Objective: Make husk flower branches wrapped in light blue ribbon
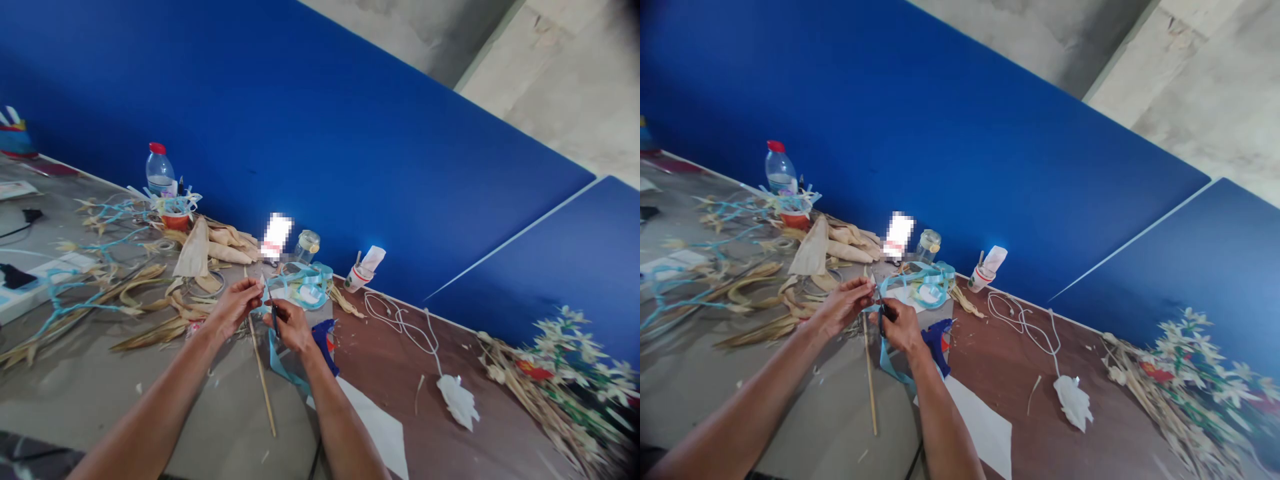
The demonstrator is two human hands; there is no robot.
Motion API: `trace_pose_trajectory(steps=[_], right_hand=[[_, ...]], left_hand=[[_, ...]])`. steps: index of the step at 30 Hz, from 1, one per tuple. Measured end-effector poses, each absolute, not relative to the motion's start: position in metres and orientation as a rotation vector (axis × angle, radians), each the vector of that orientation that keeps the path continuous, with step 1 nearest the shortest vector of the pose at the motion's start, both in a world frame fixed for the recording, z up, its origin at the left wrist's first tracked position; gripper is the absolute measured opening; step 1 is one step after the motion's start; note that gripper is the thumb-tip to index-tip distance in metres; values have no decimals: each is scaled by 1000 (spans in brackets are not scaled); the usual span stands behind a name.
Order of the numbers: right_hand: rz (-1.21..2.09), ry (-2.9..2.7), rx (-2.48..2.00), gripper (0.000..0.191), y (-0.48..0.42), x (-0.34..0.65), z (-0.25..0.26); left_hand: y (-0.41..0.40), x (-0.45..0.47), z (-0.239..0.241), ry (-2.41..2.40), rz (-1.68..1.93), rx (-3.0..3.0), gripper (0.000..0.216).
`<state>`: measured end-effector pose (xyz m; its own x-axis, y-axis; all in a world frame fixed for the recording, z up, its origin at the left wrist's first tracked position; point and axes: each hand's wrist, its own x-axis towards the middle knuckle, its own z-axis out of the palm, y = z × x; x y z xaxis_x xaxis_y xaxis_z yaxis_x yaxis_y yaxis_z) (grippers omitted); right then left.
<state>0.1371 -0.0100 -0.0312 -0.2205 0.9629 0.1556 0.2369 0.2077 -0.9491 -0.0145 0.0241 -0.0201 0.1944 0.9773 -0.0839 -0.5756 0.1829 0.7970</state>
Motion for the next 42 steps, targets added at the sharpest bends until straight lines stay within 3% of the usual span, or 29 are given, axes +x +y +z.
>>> trace_pose_trajectory(steps=[15, 42], right_hand=[[885, -1829, -1303, 24, -17, 139, -5], [743, -1856, -1269, 26, -13, 138, -21]], left_hand=[[25, -17, -20, 642, 1198, 763, 20], [25, -16, -19, 675, 1204, 764, 21]])
